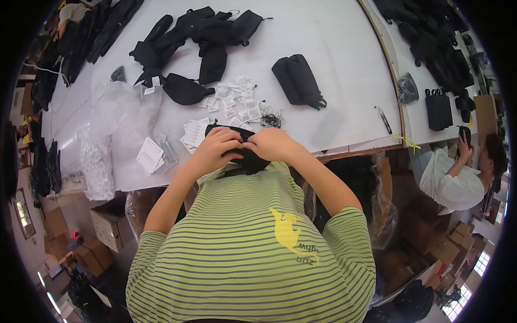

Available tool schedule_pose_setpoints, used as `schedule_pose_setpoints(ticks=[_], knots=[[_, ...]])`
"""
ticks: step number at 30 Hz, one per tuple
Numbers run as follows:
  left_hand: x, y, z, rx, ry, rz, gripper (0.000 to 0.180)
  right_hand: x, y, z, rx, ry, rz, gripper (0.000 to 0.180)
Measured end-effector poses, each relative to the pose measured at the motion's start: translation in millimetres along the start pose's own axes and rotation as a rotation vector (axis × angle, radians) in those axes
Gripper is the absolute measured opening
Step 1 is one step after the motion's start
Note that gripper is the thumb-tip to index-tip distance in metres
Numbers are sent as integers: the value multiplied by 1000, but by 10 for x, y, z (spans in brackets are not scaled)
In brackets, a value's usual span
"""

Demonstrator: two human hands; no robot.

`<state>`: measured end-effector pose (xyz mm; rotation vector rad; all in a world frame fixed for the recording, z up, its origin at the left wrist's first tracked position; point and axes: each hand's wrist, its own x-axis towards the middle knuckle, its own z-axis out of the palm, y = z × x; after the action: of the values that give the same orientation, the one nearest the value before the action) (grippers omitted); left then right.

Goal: Attaching labels and tags to small black protective pouches using plastic clips.

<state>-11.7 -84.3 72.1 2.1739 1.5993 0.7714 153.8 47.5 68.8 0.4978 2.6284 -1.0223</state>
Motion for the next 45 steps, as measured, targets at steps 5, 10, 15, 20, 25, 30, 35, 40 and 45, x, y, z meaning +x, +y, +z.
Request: schedule_pose_setpoints(ticks=[5,10,15,20,25,30,35,40,45], knots=[[-47,-417,44,-571,-147,-543,22,-1,81,-15,155,-70,27,30],[-238,-1476,652,-97,391,-691,32,69,112,67,125,7,48,30],[-281,-1675,798,302,335,-623,29,3,131,62,138,94,88,27],[-243,-1715,690,194,437,-647,18,-67,165,125,23,331,103,20],[75,-1149,270,-380,722,-665,8,-9,160,197,-77,386,86,18],[128,-702,128,-764,666,-568,13,102,1,157,-150,398,4,15],[37,-559,126,-794,565,-601,14,158,-123,117,-192,485,-90,12],[-48,-570,64,-757,688,-606,14,142,-182,114,-219,502,-114,11],[-231,-922,-148,-657,978,-660,34,92,-232,172,-246,605,-176,10]])
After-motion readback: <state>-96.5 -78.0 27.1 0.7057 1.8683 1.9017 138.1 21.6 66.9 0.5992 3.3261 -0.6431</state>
